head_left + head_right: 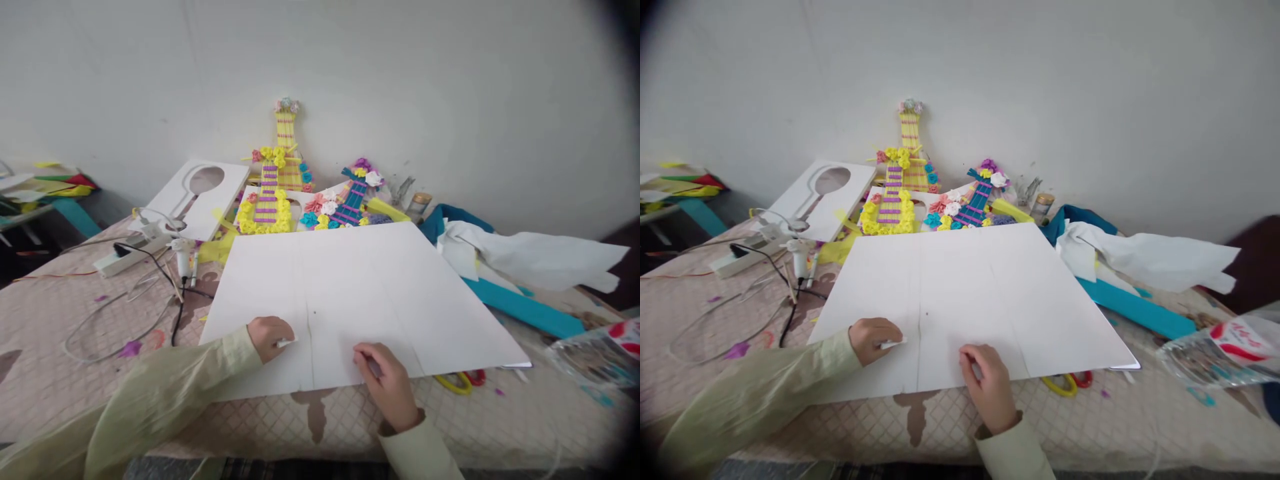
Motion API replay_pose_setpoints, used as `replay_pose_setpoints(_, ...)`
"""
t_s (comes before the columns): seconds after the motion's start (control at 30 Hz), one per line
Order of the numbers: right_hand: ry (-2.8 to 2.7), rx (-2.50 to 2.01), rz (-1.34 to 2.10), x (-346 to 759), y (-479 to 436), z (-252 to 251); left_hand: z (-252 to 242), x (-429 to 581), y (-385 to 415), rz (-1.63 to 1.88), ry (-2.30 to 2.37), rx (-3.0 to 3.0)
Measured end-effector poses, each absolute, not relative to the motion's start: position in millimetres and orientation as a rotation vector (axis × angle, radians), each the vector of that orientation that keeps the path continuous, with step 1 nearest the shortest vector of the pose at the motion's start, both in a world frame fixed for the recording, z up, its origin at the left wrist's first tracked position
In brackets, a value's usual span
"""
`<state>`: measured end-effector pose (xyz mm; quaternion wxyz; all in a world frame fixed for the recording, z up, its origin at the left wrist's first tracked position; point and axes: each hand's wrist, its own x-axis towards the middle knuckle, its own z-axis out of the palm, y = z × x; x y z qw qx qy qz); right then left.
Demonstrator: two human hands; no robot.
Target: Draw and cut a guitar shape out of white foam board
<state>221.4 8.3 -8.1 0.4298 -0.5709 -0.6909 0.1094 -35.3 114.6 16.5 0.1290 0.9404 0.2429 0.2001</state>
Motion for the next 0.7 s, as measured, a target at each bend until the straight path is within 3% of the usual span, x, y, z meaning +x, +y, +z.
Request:
replay_pose_setpoints(0.27,-1.733,-1.42,0.287,224.7,7.9,-10.9,13.8,-28.2,113.8,0.625,0.639,2.788)
replay_pose_setpoints(0.7,-1.762,-1.442,0.283,226.5,8.4,-10.7,24.1,-5.6,136.7,0.115,0.85,2.956)
